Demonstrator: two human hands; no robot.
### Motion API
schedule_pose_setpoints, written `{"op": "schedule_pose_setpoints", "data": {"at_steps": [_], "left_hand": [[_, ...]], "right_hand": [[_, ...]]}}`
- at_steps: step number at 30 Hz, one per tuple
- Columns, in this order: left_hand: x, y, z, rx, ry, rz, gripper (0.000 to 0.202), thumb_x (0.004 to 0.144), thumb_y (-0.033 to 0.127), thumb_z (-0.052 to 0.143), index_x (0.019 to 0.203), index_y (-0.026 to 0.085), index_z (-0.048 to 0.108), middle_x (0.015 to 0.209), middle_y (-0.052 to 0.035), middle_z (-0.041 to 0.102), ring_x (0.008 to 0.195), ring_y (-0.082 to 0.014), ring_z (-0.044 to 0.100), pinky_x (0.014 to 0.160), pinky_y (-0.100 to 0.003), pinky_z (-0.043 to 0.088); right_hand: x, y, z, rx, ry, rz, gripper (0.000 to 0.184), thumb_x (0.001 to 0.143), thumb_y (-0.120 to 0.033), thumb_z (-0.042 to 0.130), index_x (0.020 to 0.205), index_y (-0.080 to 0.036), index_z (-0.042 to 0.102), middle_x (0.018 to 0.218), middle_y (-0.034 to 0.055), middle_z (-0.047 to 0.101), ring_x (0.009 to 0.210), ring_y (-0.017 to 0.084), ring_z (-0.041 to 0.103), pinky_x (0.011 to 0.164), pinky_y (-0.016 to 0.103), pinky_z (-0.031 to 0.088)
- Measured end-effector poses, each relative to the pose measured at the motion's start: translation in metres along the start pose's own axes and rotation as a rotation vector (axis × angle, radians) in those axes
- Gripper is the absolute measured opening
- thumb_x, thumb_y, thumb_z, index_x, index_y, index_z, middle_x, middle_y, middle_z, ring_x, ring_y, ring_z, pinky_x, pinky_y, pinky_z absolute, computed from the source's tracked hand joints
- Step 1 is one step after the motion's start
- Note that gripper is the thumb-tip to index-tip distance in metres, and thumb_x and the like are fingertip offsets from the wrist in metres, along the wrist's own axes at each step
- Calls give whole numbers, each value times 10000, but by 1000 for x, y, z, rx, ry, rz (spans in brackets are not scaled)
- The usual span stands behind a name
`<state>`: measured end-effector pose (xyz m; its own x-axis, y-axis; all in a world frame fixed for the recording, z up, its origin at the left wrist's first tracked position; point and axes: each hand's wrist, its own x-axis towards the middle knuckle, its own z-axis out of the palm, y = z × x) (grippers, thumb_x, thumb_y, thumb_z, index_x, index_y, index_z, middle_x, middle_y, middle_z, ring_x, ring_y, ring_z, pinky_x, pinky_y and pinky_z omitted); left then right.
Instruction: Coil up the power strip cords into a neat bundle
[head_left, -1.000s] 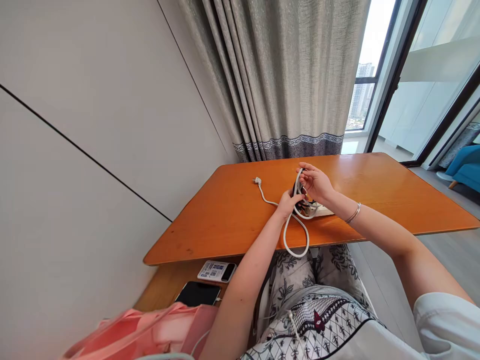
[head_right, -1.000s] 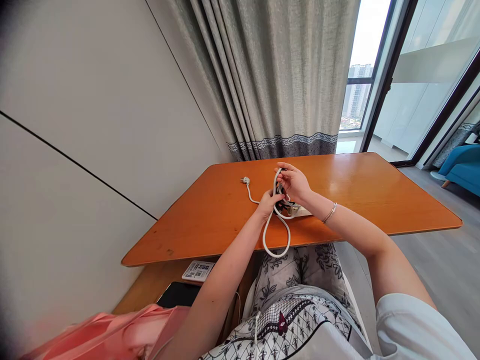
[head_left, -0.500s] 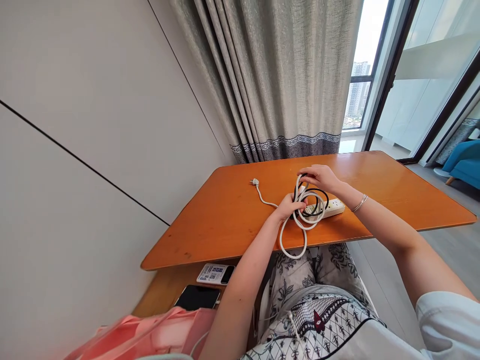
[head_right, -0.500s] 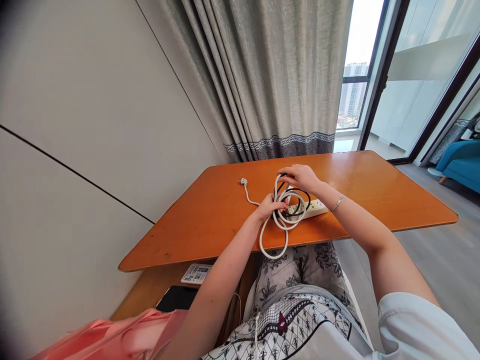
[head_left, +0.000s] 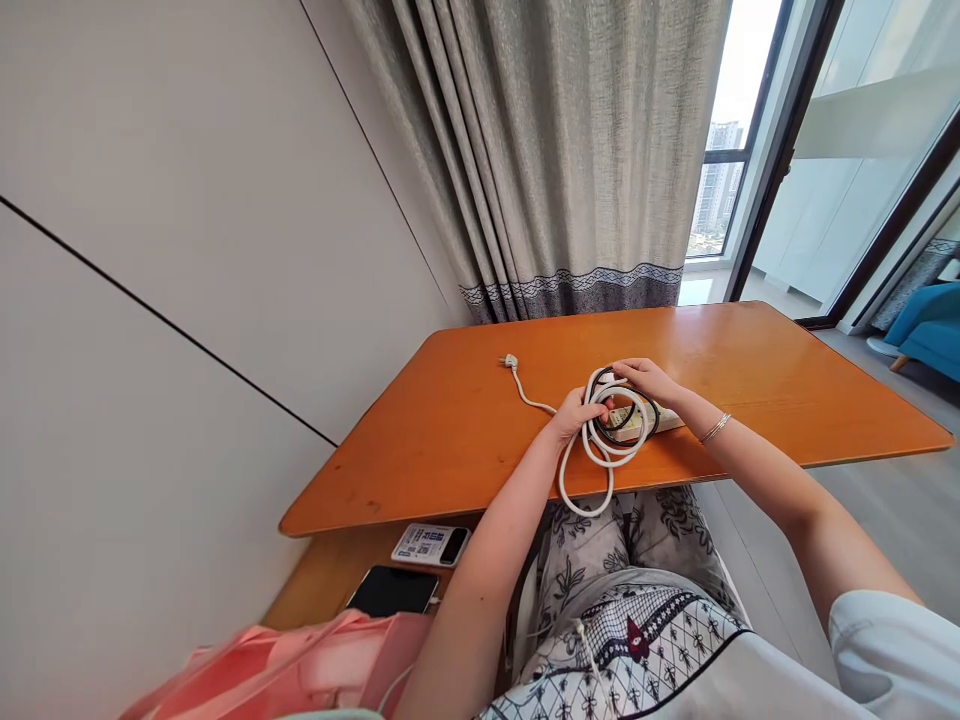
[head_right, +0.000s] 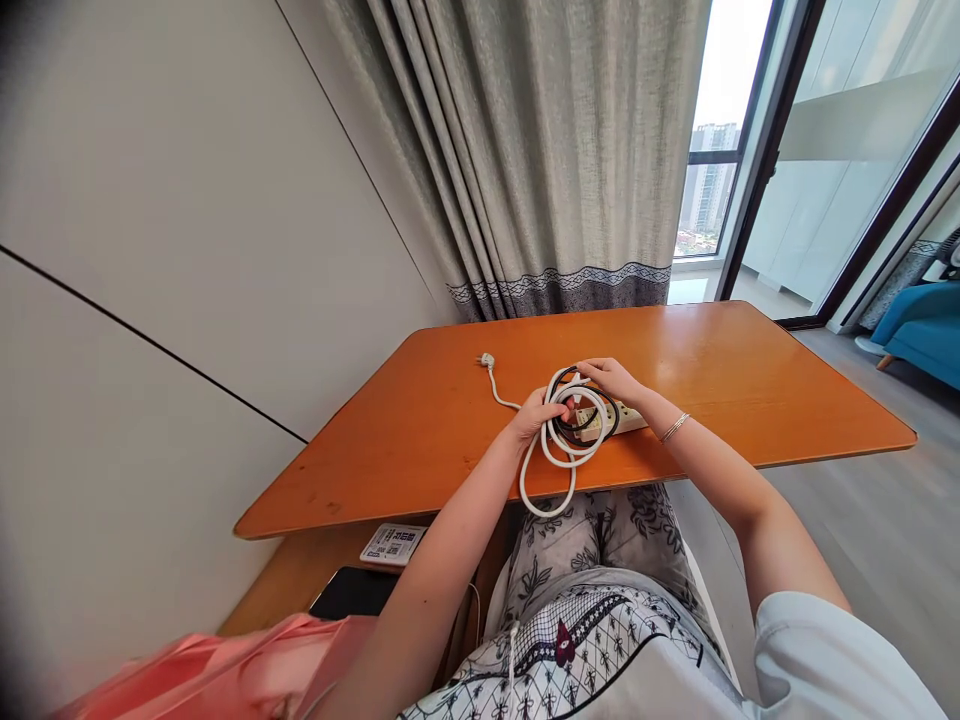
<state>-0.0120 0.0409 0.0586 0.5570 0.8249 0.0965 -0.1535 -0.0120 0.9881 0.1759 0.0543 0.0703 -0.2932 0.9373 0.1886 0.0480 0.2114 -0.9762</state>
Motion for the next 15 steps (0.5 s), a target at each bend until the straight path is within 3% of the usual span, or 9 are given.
{"op": "schedule_pose_setpoints", "data": {"at_steps": [6,10,15], "left_hand": [[2,-3,-4,71,16,69,234,539,322,753,631,148,627,555,-11,596,535,-128,530,565,-257,418],[4,-5,-10,163,50,108,245,561,329,782,652,153,638,572,-4,610,543,-133,548,570,-259,439],[7,-13,-14,248,92,188,234,606,299,789,770,153,708,713,-26,695,643,-161,613,629,-268,490]], "right_hand": [[-9,-1,1,287,-20,104,501,635,-566,813,877,-139,715,797,48,710,768,170,640,820,336,516],[-12,-9,-9,213,29,20,402,632,-399,851,919,-142,736,893,52,729,860,150,636,903,320,483],[-14,-16,-17,149,16,7,361,702,-349,802,997,-166,705,980,59,733,902,159,659,897,338,512]]}}
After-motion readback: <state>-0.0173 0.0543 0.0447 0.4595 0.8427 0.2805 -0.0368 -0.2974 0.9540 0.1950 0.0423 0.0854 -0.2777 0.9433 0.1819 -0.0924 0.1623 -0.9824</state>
